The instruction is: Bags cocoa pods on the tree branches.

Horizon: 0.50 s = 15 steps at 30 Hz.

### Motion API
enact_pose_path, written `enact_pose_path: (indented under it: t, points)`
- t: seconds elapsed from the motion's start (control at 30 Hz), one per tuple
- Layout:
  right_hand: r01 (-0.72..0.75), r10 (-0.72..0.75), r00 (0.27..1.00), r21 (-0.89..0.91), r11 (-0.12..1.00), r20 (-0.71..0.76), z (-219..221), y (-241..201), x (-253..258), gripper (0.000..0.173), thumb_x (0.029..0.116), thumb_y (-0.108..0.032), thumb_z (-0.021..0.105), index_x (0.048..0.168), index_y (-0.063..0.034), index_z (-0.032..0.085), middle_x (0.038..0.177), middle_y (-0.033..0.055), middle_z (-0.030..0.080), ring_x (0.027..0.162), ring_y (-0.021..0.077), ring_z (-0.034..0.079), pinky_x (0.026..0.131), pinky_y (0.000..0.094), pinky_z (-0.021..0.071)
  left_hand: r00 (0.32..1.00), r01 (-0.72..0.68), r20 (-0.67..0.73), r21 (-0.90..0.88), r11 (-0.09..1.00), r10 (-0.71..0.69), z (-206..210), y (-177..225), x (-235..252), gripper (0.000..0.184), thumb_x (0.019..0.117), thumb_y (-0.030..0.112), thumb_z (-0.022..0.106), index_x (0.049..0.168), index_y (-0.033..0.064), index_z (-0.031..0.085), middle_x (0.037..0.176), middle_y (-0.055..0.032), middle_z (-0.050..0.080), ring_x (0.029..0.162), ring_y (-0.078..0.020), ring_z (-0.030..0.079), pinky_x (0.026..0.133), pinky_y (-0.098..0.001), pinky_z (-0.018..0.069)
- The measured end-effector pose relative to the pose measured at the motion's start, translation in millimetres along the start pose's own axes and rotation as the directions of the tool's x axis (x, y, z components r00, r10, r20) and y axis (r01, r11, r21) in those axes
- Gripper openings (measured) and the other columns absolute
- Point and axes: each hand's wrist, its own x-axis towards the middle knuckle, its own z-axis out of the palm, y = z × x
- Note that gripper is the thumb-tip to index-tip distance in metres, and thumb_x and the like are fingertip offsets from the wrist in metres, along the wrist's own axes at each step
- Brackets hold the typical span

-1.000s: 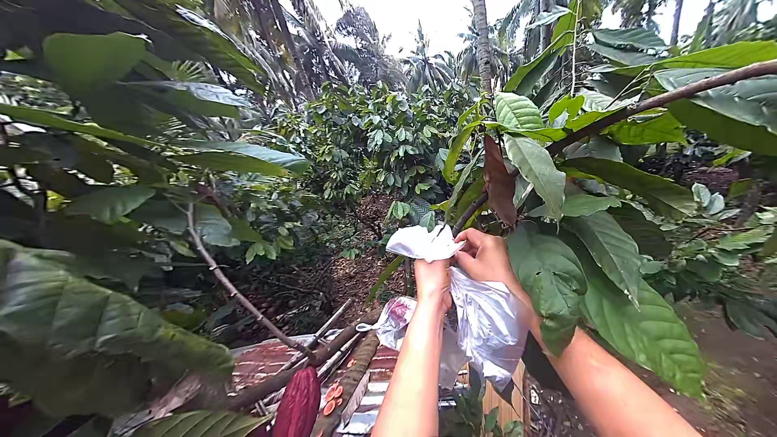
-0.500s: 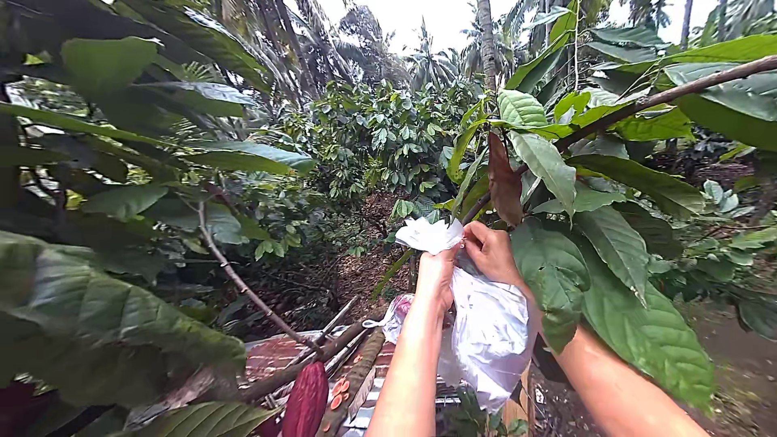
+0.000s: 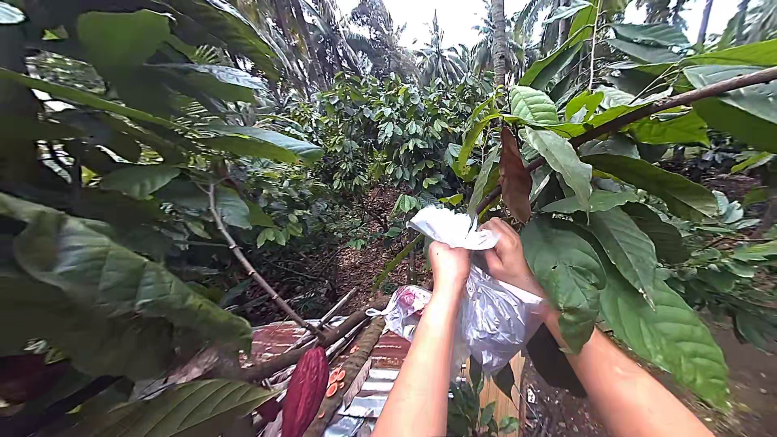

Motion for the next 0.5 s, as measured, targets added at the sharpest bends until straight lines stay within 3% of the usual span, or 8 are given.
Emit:
enact_pose_path:
  t: [0.1, 0.2, 0.3, 0.4, 0.43, 0.47, 0.5]
  points:
    - [-0.157, 0.155, 0.987, 0.087, 0.984, 0.037, -12.4, -11.6, -4.7, 0.012, 0.0816, 0.01, 0.06, 0.093, 0.0089, 0.065, 0.094, 0.0189, 0.064, 0.095, 0.0286, 0.062, 0.088, 0.0436, 0.0512, 0.986, -0.134, 0.104, 0.022, 0.991, 0.131, -2.3, -2.3, -5.2, 0.027, 0.0852, 0.004, 0.077, 0.11, 0.0026, 0.067, 0.094, -0.0088, 0.071, 0.09, -0.0153, 0.069, 0.084, -0.0401, 0.0566]
    - [-0.226, 0.213, 0.966, 0.078, 0.971, 0.143, -30.6, -23.0, -1.4, 0.014, 0.0798, 0.008, 0.069, 0.092, 0.0049, 0.062, 0.093, 0.0167, 0.061, 0.091, 0.0255, 0.062, 0.082, 0.041, 0.0526, 0.948, -0.256, 0.22, 0.097, 0.962, 0.23, -11.0, -1.7, -14.0, 0.017, 0.0878, 0.006, 0.073, 0.104, 0.0029, 0.068, 0.088, -0.0059, 0.07, 0.086, -0.0117, 0.068, 0.081, -0.0374, 0.0561]
    - [-0.329, 0.3, 0.934, 0.142, 0.933, 0.192, -39.6, -29.2, 0.4, 0.002, 0.0954, -0.003, 0.057, 0.095, -0.002, 0.059, 0.086, 0.009, 0.058, 0.075, 0.0158, 0.059, 0.065, 0.0332, 0.0517, 0.914, -0.349, 0.291, 0.202, 0.915, 0.285, -18.7, -3.8, -15.1, 0.017, 0.0882, 0.007, 0.073, 0.103, 0.0014, 0.068, 0.088, -0.0104, 0.07, 0.085, -0.0199, 0.069, 0.079, -0.0469, 0.0564]
    - [-0.454, 0.421, 0.891, 0.332, 0.827, 0.169, -36.4, -25.2, -11.3, 0.01, 0.1029, -0.01, 0.05, 0.101, -0.0067, 0.059, 0.081, 0.0033, 0.057, 0.067, 0.0101, 0.056, 0.06, 0.029, 0.0502, 0.916, -0.331, 0.309, 0.227, 0.916, 0.255, -21.2, 0.1, -12.4, 0.018, 0.0922, 0.008, 0.069, 0.108, 0.0, 0.067, 0.093, -0.0138, 0.07, 0.088, -0.0237, 0.069, 0.08, -0.0503, 0.0556]
    - [-0.485, 0.453, 0.874, 0.371, 0.792, 0.176, -33.8, -16.5, -19.4, 0.009, 0.1021, -0.011, 0.052, 0.107, -0.008, 0.059, 0.086, 0.0028, 0.06, 0.072, 0.0089, 0.059, 0.064, 0.028, 0.0524, 0.923, -0.302, 0.305, 0.198, 0.933, 0.234, -22.7, 0.6, -13.4, 0.017, 0.0934, 0.009, 0.068, 0.109, 0.0007, 0.067, 0.093, -0.0131, 0.07, 0.088, -0.0225, 0.069, 0.079, -0.0484, 0.0556]
    - [-0.526, 0.48, 0.85, 0.367, 0.767, 0.215, -30.7, -4.2, -28.7, 0.018, 0.1001, -0.011, 0.057, 0.118, -0.0074, 0.057, 0.1, 0.0059, 0.063, 0.085, 0.0116, 0.063, 0.072, 0.0304, 0.0559, 0.936, -0.243, 0.293, 0.139, 0.96, 0.194, -24.6, 1.6, -15.1, 0.016, 0.094, 0.008, 0.067, 0.109, 0.0021, 0.066, 0.094, -0.0109, 0.069, 0.086, -0.0192, 0.067, 0.077, -0.0443, 0.0553]
    - [-0.58, 0.507, 0.813, 0.319, 0.749, 0.288, -26.7, 10.1, -38.9, 0.04, 0.096, -0.01, 0.065, 0.133, -0.0045, 0.051, 0.12, 0.0131, 0.061, 0.105, 0.0189, 0.064, 0.087, 0.0368, 0.0571, 0.951, -0.168, 0.273, 0.066, 0.984, 0.144, -27.3, 4.6, -17.8, 0.016, 0.0942, 0.007, 0.067, 0.11, 0.0043, 0.065, 0.094, -0.0074, 0.068, 0.086, -0.0146, 0.065, 0.077, -0.039, 0.0552]
